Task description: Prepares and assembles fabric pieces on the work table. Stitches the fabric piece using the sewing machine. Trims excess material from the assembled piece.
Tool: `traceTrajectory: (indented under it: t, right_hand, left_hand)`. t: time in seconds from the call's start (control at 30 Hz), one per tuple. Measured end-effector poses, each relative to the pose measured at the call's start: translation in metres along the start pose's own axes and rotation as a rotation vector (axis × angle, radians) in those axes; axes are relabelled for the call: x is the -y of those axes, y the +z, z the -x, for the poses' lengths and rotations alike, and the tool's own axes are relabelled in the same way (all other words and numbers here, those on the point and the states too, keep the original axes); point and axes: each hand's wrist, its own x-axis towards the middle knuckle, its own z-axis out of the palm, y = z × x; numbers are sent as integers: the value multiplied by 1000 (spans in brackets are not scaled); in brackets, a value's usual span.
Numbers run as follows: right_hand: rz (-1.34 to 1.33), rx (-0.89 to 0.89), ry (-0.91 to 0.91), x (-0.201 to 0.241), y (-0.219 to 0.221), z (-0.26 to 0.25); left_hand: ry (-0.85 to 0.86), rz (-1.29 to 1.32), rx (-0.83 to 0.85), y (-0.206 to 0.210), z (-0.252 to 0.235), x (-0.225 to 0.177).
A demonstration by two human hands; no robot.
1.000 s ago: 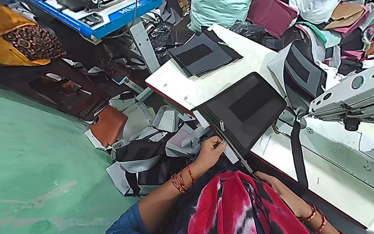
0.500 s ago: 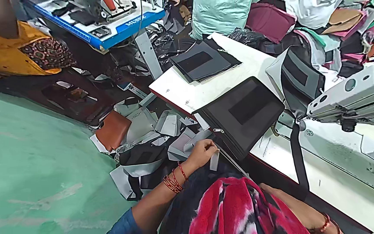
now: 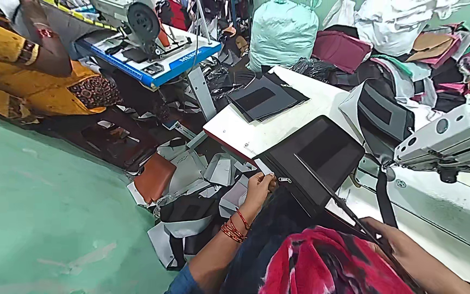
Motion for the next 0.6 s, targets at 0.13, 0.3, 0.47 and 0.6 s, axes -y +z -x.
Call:
traceTrajectory:
  t: [0.13, 0.3, 0.47, 0.6]
  right_hand:
    - [-119, -63, -21, 3, -5, -8]
    - [-341, 420, 49, 0, -13, -7]
    - [-331, 600, 107, -2, -15, -9]
    - [-352, 648, 140, 3, -18, -16]
  left_hand:
    - [3, -6, 2, -5, 4, 3]
    - [24, 8, 20, -10, 2, 7]
    - [66, 4, 26, -10, 2, 7]
    - [86, 9, 30, -11, 2, 8]
